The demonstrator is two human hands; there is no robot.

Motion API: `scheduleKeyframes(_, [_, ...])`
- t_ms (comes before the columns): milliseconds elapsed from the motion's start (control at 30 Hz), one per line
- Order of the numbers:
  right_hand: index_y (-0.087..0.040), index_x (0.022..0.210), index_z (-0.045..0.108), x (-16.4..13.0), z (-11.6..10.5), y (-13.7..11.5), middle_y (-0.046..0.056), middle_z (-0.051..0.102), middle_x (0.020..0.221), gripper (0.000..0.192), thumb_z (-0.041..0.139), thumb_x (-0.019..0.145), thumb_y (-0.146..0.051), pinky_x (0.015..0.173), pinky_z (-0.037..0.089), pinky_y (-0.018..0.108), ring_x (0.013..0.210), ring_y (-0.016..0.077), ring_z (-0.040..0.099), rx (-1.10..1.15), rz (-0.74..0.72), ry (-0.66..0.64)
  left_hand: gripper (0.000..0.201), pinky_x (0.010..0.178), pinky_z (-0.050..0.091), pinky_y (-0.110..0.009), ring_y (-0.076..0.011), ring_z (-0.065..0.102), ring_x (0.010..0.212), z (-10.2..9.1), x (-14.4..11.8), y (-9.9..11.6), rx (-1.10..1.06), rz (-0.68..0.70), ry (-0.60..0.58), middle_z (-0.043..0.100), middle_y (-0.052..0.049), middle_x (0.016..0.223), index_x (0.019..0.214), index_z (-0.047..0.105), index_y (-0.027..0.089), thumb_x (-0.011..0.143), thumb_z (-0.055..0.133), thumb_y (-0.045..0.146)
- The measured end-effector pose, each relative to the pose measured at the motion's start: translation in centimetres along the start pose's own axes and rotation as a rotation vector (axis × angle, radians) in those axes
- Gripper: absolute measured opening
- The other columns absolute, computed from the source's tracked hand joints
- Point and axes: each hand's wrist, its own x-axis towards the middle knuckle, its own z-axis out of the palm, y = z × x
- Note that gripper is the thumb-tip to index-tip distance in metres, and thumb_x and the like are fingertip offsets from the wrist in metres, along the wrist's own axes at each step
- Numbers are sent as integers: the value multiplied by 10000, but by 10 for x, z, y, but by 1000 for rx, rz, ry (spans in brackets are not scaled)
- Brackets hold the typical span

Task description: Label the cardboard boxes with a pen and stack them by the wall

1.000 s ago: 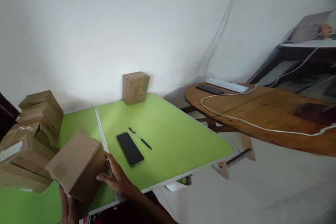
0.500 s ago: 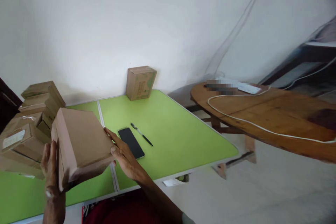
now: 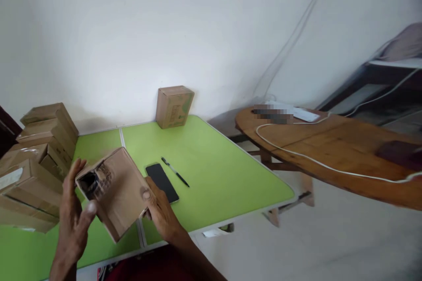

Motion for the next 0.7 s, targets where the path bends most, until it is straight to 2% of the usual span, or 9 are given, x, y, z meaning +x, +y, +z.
scheduleKeyframes(100, [-208,979,664,-8,-3,2,-23,573,749,671,493,1062,-851,590,380,296,655,166,553,-137,14,-17,891,1366,309,-674,-414,414,1671,11,11,-5,59,-35,-111,499,-107,1784,1724,471,380,937,779,664])
scheduleKeyframes(233, [-196,952,734,-5,-19,-5,2,637,771,676,490,1088,-811,667,435,315,716,184,596,-247,60,-47,839,1360,313,-686,-426,409,1670,23,23,-11,28,-96,-228,523,-126,1764,1689,533,332,954,728,687])
scheduleKeyframes(300, [-191,1151,755,2,-26,-10,61,741,956,655,536,1072,-804,783,534,352,869,233,693,-246,48,19,808,1360,304,-698,-423,401,1672,27,23,-12,41,-65,-254,523,-118,1763,1688,535,350,968,728,661])
scheduleKeyframes(333, [-194,1317,719,7,-29,-11,110,772,1137,666,585,1054,-791,881,572,387,1019,272,730,-240,33,76,792,1358,304,-707,-421,406,1668,29,22,-12,50,-43,-264,526,-115,1758,1691,532,362,977,727,644])
scheduleKeyframes(400, [-219,1595,542,16,-29,-14,184,677,1513,803,697,1003,-739,1103,564,471,1355,337,675,-230,-1,197,767,1355,307,-717,-413,408,1664,34,17,-11,64,14,-290,525,-110,1754,1711,503,381,1008,705,611])
scheduleKeyframes(467, [-236,1671,445,25,-25,-17,197,564,1675,933,808,929,-671,1235,497,531,1520,364,577,-233,-19,283,748,1365,307,-697,-391,383,1683,38,11,-10,81,66,-321,500,-102,1771,1739,453,393,1045,675,560])
scheduleKeyframes(533, [-227,1601,514,32,-19,-20,190,608,1635,915,890,856,-600,1255,483,551,1500,373,595,-243,-29,330,735,1376,305,-667,-367,332,1716,42,6,-9,108,94,-348,456,-89,1805,1763,395,408,1078,642,510])
scheduleKeyframes(600, [-222,1486,604,36,-13,-24,163,700,1511,803,927,821,-534,1205,522,528,1395,361,665,-249,-22,339,719,1378,302,-661,-350,317,1725,45,3,-6,139,93,-342,439,-69,1818,1766,364,442,1095,621,490])
scheduleKeyframes(700, [-224,1394,654,38,-9,-30,126,759,1376,675,915,816,-453,1115,570,478,1278,335,718,-238,-1,327,674,1372,289,-680,-346,350,1698,50,2,1,166,63,-294,482,-61,1776,1731,396,457,1095,608,524])
